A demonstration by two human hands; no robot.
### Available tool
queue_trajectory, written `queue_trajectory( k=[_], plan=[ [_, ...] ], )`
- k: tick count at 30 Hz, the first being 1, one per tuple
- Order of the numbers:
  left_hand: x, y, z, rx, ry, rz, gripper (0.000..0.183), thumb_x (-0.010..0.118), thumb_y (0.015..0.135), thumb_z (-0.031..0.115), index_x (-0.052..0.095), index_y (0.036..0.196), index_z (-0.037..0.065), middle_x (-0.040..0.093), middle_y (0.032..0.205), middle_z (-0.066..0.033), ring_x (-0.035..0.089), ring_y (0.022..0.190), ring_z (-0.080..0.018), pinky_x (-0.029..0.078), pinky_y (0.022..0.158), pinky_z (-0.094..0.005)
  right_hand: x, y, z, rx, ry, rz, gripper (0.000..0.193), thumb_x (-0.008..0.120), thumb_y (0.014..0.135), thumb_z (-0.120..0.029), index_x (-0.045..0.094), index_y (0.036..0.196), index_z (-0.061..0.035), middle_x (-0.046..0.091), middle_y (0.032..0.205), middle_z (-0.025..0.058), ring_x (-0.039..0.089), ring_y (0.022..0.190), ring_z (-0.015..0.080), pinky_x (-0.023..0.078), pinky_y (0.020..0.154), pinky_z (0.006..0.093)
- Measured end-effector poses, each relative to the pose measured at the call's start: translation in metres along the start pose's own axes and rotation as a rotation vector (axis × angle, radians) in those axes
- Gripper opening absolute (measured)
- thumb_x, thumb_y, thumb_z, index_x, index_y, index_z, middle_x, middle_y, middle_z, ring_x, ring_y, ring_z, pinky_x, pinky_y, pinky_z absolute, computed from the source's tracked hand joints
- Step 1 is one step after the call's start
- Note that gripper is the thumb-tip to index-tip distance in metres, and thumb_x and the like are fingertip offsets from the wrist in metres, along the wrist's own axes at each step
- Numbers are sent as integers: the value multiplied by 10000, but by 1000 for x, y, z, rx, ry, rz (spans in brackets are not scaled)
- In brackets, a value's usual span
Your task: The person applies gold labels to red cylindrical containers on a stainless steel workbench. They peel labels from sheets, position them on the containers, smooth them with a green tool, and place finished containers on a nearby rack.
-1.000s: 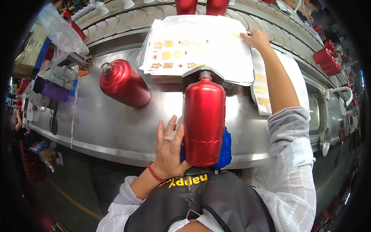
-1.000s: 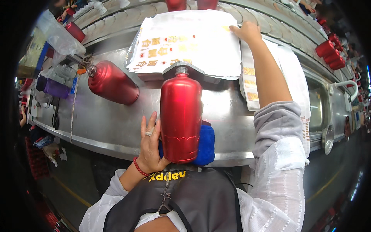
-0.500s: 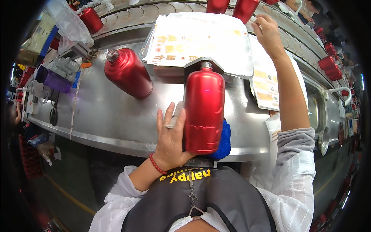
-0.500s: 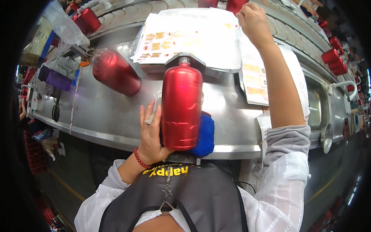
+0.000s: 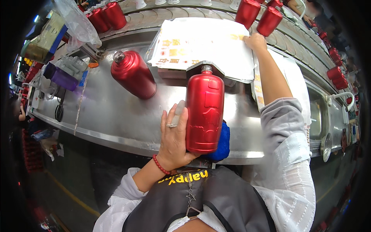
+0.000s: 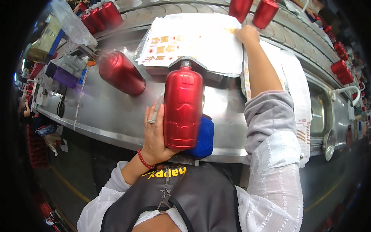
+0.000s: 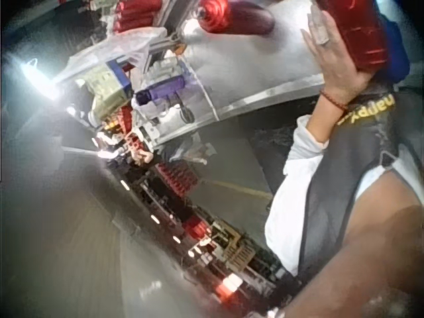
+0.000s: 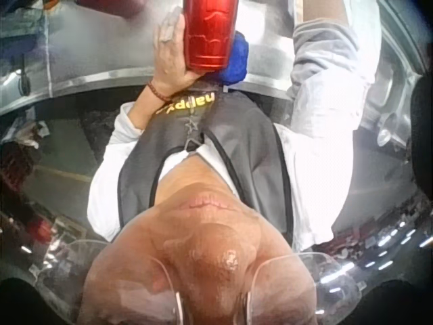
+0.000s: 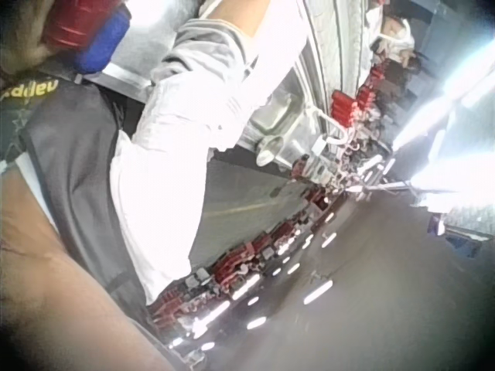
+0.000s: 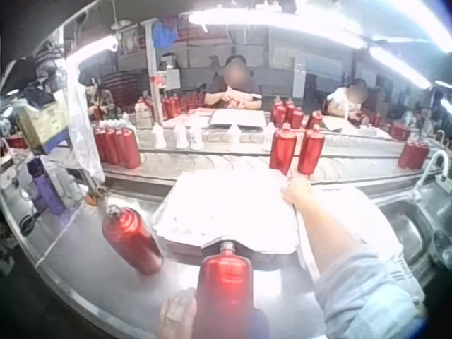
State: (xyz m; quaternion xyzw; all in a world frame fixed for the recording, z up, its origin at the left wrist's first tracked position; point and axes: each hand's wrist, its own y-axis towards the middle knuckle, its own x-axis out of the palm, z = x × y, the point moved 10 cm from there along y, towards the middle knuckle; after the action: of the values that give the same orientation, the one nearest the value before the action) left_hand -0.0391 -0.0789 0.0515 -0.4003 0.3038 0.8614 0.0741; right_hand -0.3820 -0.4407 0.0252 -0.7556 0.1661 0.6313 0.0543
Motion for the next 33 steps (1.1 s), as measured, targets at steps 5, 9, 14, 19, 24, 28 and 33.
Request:
queue_trajectory(
  k=[5, 9, 14, 19, 24, 28, 33],
  plan=[
    [4, -2, -6, 7, -25, 9, 1151, 710, 800, 645, 189, 1574, -30, 344, 1557, -276, 308, 1436, -502, 142, 1158, -662, -32, -21, -22, -281, -26, 331, 276, 625, 934, -271, 739, 1071, -60, 672, 1141, 164, 594, 1116, 394, 517, 939, 492],
    [8, -4, -10, 8, -46, -21, 1166, 727, 791, 637, 195, 1561, -57, 377, 1536, -270, 297, 1443, -503, 136, 1161, -662, -81, -56, -52, -716, 177, 531, 216, 699, 903, -244, 730, 986, -47, 668, 1115, 148, 639, 1007, 361, 524, 881, 445],
    [0, -1, -8, -19, -58, 2, 1151, 743, 794, 607, 199, 1557, -62, 376, 1531, -271, 261, 1465, -491, 121, 1159, -670, -78, -56, -73, -436, 601, -25, 295, 702, 916, -276, 717, 941, 17, 687, 877, 133, 657, 824, 262, 509, 782, 379],
    [-7, 6, 2, -12, -37, 10, 1148, 755, 790, 594, 195, 1572, -33, 491, 1437, -239, 253, 1470, -480, 117, 1152, -682, -15, -76, -83, -626, -93, 198, 231, 658, 908, -270, 731, 994, -69, 649, 1120, 131, 616, 1085, 322, 554, 839, 446],
    [-5, 1, -8, -12, -58, 3, 1133, 760, 785, 596, 223, 1577, -11, 617, 1286, -192, 281, 1459, -469, 122, 1147, -687, -65, -118, -103, -807, 101, 315, 151, 648, 932, -194, 698, 947, -52, 636, 1105, 91, 580, 1100, 315, 534, 852, 450],
    [-17, 7, 3, 48, -3, 55, 1108, 782, 773, 571, 267, 1571, 0, 646, 1215, -193, 328, 1435, -474, 134, 1142, -692, -142, -193, -114, -972, 377, 213, 157, 668, 948, -158, 626, 925, -9, 643, 1124, 113, 609, 1055, 284, 495, 889, 383],
    [-21, 12, 10, 90, -14, 60, 1112, 818, 753, 519, 272, 1568, -3, 636, 1237, -207, 377, 1404, -484, 155, 1144, -682, -215, -273, -124, -1088, 643, -105, 145, 633, 991, -136, 574, 940, -14, 627, 1190, 108, 618, 1046, 172, 508, 885, 302]
  ],
)
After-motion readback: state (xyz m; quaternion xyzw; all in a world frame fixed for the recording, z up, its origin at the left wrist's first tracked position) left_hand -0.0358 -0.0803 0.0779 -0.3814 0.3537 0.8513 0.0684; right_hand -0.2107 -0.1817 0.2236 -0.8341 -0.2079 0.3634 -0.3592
